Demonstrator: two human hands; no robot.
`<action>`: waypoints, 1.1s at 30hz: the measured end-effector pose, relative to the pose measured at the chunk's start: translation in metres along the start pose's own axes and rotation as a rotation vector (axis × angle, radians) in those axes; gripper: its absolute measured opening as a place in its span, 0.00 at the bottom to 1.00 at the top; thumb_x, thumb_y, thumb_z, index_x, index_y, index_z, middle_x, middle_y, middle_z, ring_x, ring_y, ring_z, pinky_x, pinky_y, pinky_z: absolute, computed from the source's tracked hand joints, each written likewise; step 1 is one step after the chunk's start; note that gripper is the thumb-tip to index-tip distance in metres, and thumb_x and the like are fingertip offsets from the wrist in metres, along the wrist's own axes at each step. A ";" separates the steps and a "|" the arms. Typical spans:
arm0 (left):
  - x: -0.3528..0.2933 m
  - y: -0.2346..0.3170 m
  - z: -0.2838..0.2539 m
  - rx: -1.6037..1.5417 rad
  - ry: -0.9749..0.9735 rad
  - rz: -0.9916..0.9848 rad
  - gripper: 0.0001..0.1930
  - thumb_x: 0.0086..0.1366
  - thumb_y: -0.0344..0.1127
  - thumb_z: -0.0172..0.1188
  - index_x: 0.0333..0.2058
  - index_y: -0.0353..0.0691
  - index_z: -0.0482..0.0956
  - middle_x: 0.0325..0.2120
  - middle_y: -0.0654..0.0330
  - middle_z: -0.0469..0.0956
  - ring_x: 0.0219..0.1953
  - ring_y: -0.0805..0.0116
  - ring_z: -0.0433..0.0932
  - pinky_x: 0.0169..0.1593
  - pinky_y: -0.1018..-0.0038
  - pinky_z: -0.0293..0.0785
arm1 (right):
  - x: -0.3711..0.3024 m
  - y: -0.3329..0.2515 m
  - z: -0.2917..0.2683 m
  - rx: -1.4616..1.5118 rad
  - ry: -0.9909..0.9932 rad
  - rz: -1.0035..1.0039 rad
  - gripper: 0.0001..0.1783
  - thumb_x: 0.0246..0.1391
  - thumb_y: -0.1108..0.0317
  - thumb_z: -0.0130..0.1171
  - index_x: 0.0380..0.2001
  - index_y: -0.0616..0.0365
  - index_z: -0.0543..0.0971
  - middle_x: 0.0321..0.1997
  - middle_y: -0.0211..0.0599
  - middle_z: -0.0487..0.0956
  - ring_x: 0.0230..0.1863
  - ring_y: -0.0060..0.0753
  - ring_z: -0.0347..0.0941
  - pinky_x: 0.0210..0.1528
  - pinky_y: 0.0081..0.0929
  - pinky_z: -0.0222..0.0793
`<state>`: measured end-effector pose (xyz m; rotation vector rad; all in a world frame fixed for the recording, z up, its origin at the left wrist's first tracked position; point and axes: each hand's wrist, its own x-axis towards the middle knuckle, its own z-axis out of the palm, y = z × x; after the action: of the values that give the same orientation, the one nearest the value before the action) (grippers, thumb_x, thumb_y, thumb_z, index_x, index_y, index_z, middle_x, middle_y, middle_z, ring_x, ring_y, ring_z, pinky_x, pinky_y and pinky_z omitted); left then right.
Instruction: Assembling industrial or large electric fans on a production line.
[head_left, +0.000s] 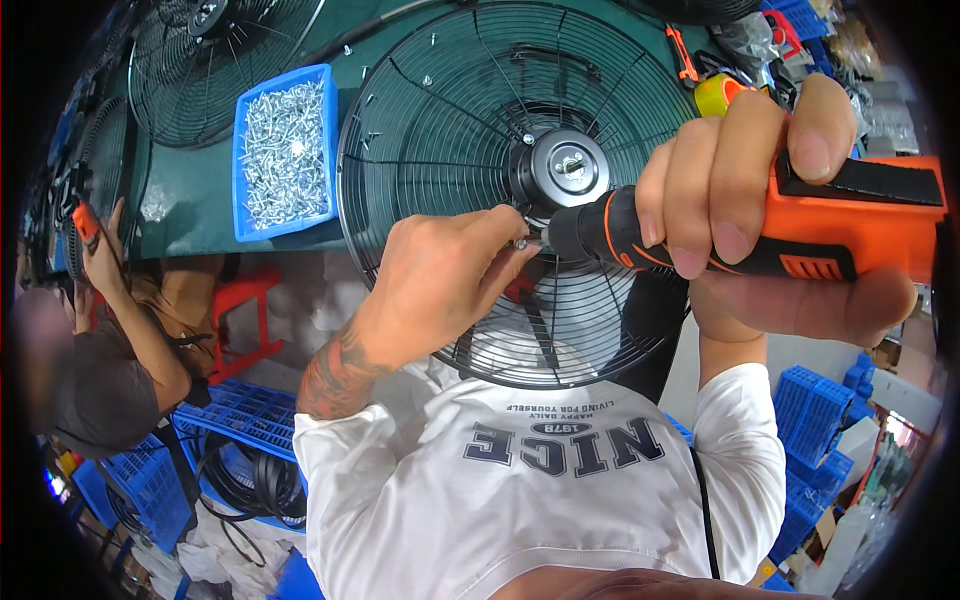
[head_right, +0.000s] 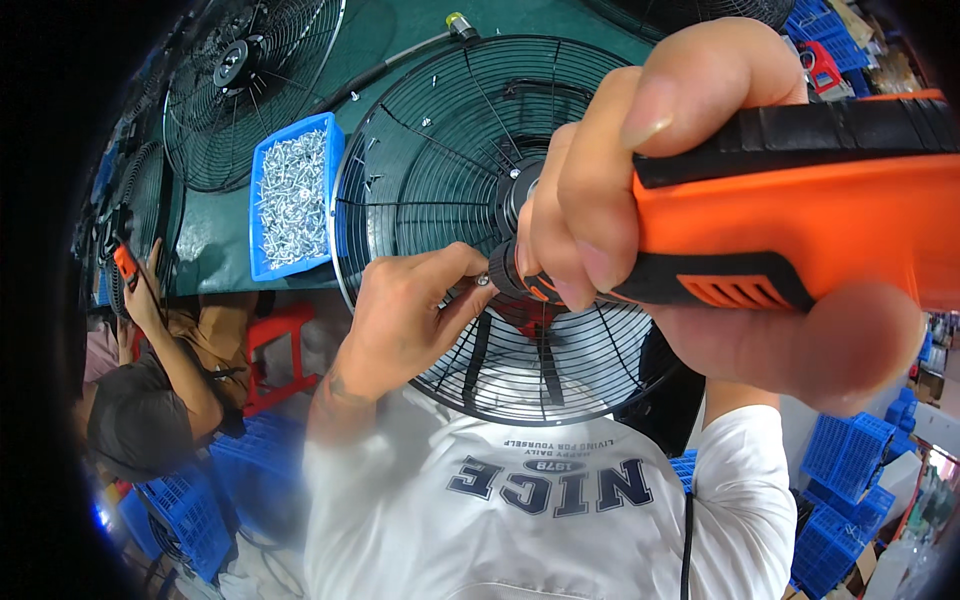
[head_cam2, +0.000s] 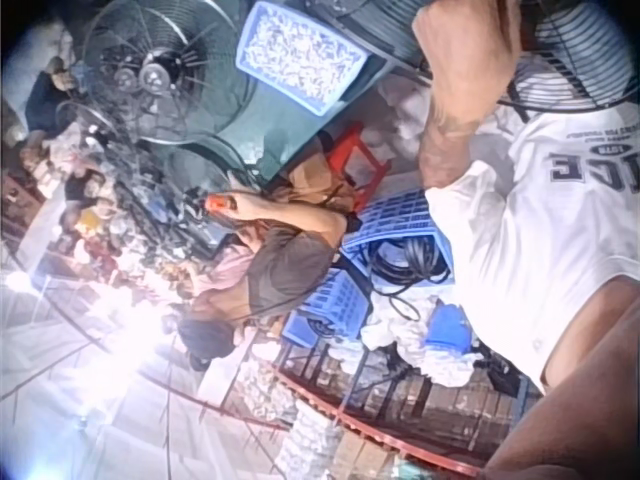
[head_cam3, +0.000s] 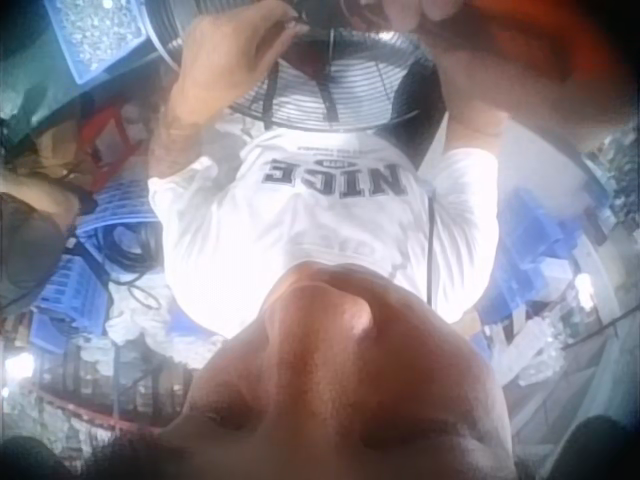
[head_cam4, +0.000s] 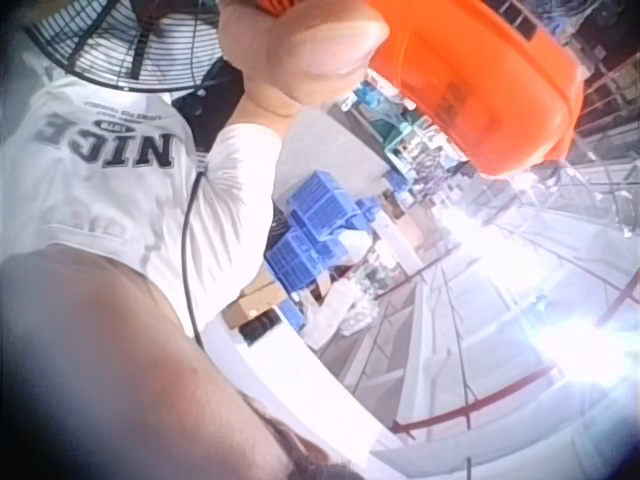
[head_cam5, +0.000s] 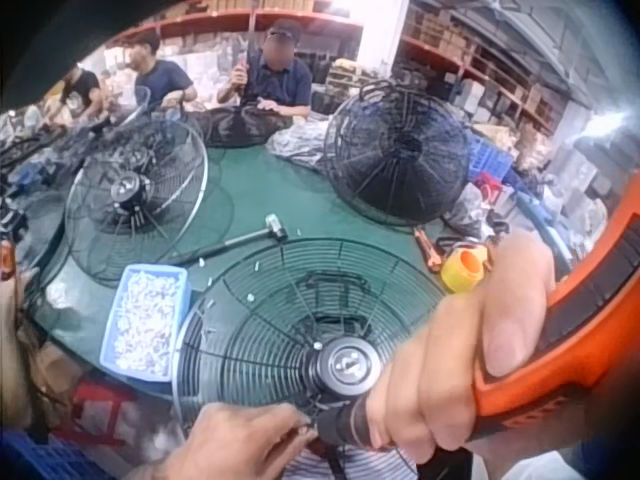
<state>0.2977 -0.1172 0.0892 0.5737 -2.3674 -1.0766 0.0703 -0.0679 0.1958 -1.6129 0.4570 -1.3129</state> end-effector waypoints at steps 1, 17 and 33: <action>0.000 0.000 0.000 0.017 -0.001 -0.005 0.08 0.58 0.28 0.70 0.34 0.39 0.79 0.23 0.55 0.79 0.22 0.56 0.80 0.25 0.67 0.72 | 0.000 0.000 0.001 0.000 -0.001 0.002 0.37 0.54 0.32 0.61 0.52 0.48 0.65 0.34 0.30 0.74 0.30 0.29 0.75 0.38 0.32 0.72; 0.005 -0.009 -0.017 -0.143 0.234 -0.063 0.14 0.57 0.26 0.71 0.42 0.37 0.79 0.21 0.67 0.67 0.22 0.78 0.66 0.25 0.81 0.61 | -0.016 0.025 0.008 0.030 0.175 -0.001 0.38 0.56 0.32 0.60 0.52 0.53 0.68 0.32 0.35 0.74 0.29 0.34 0.74 0.38 0.35 0.73; 0.010 -0.059 -0.028 -1.440 0.432 -0.307 0.20 0.65 0.19 0.49 0.56 0.26 0.71 0.51 0.47 0.74 0.52 0.55 0.79 0.57 0.64 0.78 | -0.020 0.050 0.013 -0.224 0.390 0.294 0.37 0.55 0.32 0.63 0.47 0.56 0.69 0.29 0.36 0.74 0.29 0.32 0.75 0.39 0.35 0.76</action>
<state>0.3165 -0.1746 0.0621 0.4838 -0.7277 -2.0974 0.0888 -0.0695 0.1440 -1.3960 1.0702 -1.3840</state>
